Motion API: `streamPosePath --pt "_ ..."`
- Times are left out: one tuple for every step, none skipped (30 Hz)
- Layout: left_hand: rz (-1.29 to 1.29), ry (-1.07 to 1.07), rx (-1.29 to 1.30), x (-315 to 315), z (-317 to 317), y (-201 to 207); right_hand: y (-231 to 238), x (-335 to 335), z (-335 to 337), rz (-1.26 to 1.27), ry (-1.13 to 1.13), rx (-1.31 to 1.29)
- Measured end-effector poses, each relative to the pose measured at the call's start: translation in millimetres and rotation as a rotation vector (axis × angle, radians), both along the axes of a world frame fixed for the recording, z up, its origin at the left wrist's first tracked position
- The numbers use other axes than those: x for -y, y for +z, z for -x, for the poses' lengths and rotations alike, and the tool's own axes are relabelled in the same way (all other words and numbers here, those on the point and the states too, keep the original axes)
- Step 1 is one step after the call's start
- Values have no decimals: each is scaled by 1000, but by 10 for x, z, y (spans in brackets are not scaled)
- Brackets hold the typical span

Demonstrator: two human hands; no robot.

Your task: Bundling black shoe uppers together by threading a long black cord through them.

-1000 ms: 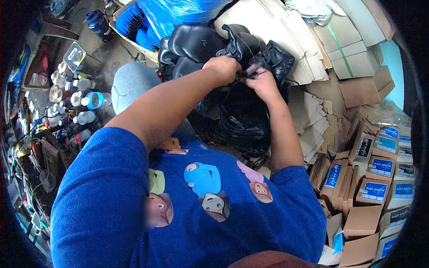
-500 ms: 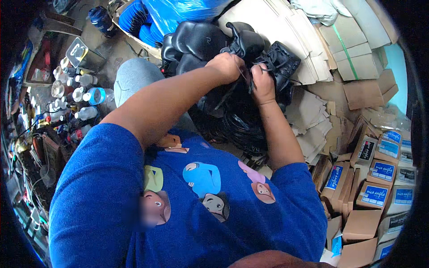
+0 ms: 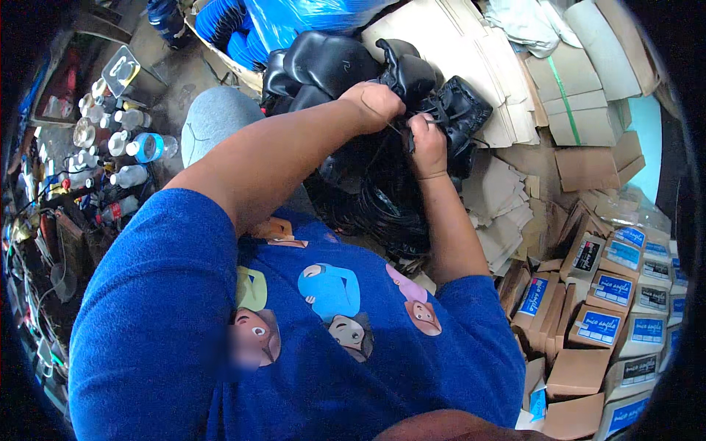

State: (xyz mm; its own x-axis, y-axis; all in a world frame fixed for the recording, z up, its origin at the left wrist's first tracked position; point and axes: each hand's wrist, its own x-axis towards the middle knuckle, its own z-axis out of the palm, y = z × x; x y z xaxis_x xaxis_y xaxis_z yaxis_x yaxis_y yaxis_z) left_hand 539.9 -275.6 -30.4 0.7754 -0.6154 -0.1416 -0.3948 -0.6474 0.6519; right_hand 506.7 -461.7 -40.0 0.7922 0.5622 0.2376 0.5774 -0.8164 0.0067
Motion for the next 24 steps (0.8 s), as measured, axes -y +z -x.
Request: streamPosePath --pt "-46 -26 82 -17 6 7 53 -31 5 41 -18 -72" --pt "-94 -53 163 -36 16 12 103 -66 13 81 -36 -144" --pt "-94 -54 164 -47 29 13 144 -68 33 81 -37 -143" --pt "-114 -76 208 -69 47 9 182 -61 52 204 -114 -284" --pt "-135 -97 253 -100 60 5 195 -65 61 325 -190 -424" --pt "-129 -109 255 -86 78 -6 192 -40 87 327 -204 -425" --pt "-157 -111 286 -86 89 -16 153 -26 86 327 -319 -498" --pt "-186 -113 318 -79 112 -20 113 -3 87 324 -434 -569" --pt "-276 -175 330 -83 112 58 69 51 83 319 -448 -566" --pt "-276 -185 339 -102 89 48 28 80 84 284 -407 -547" --pt "-279 -155 351 -143 41 24 -1 113 71 249 -366 -527" --pt "-284 -135 362 -189 35 -15 -20 161 40 236 -386 -526" --pt "-268 -216 295 -341 45 239 -62 281 14 236 -406 -698" --pt "-250 -215 225 -433 15 288 -111 403 49 230 -419 -872" --pt "-85 -61 267 -802 91 204 95 225 77 185 -216 -741" --pt "44 64 279 -1192 205 188 497 28 156 140 -37 -606" --pt "27 149 211 -1555 300 228 839 -33 262 34 -66 -589" --pt "-4 307 288 -1938 486 138 1130 -76 352 -71 -91 -568" --pt "48 435 296 -2319 702 10 1373 -92 440 -149 -117 -610" --pt "-65 591 290 -2703 1006 -124 1543 -97 513 -224 -136 -654" --pt "-292 722 228 -3127 1387 -310 1672 -106 566 -276 -134 -656" --pt "-367 836 288 -3499 1866 -611 1775 -109 621 -325 -130 -659" --pt "-391 873 102 -3684 2300 -717 1812 -98 668 -315 -70 -625" --pt "-570 920 -36 -3904 2812 -971 1813 -172 721 -326 -48 -627"
